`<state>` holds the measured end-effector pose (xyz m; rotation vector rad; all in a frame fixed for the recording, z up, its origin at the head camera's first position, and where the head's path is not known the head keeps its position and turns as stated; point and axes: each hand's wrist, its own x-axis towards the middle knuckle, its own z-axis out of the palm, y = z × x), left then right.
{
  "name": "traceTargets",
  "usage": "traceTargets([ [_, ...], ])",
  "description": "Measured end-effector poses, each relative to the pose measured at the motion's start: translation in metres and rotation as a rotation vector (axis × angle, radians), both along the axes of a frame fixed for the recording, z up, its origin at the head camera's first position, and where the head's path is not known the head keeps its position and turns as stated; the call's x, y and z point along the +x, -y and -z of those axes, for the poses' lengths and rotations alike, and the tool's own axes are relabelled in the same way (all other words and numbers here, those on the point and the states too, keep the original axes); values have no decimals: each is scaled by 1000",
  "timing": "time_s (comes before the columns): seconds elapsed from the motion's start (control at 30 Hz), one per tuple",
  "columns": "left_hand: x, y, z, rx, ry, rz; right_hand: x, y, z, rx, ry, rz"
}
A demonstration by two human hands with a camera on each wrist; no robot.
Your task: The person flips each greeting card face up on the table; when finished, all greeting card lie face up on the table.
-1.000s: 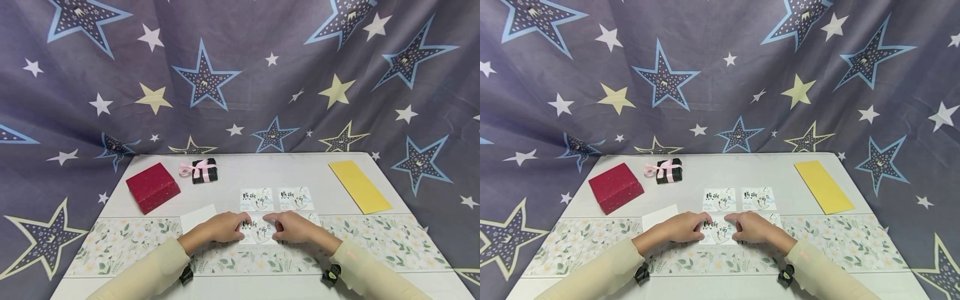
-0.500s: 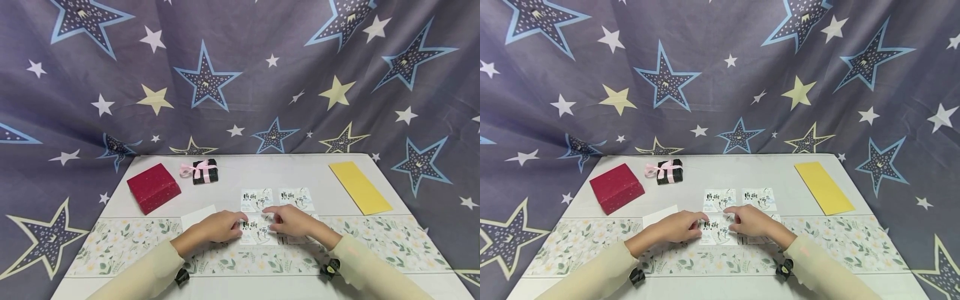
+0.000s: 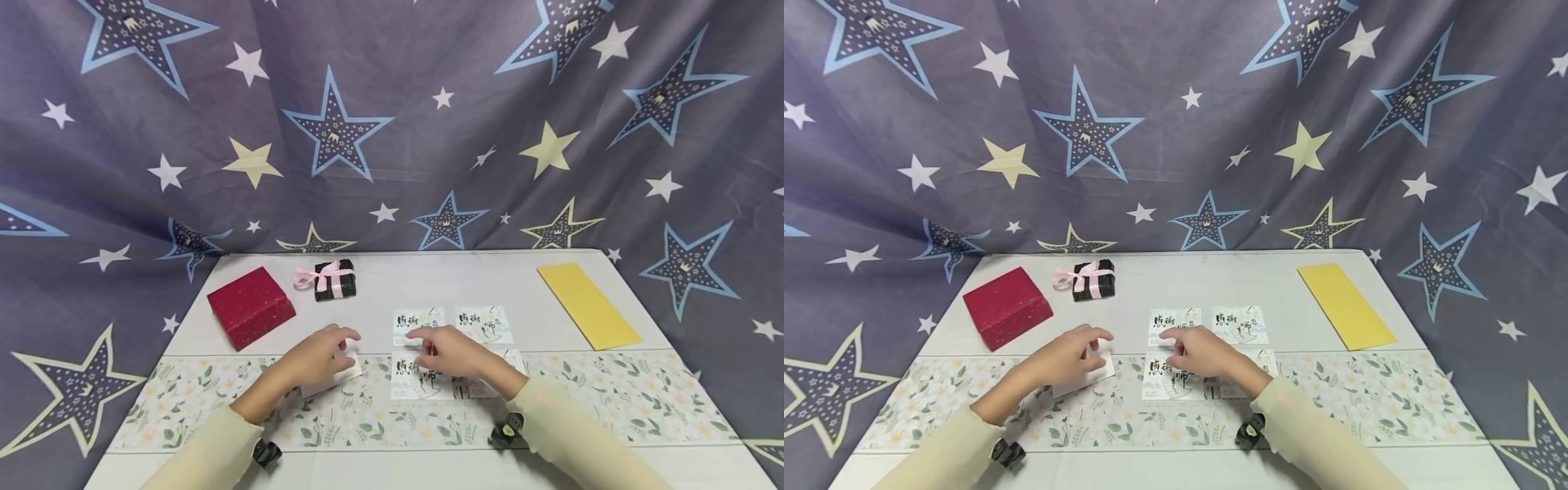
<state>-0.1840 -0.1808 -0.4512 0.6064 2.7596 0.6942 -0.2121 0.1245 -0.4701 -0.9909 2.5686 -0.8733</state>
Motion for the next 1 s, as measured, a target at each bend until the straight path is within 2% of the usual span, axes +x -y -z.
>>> traceTargets([
  [0.23,2,29,7,-42,5,-79,-2,23,0,-19,-27,-11],
  [0.6,20,68,15,-65,59,-241,-9,67,0,65,-96,-38],
  [0.7,25,75,16,-72,76,-272,-12,78,-1,82,-83,-27],
  [0.87,32,80,19,-72,104,-277,-17,94,0,72,-25,-23],
  [1.0,36,78,23,-103,87,-274,-21,102,6,75,39,-25],
])
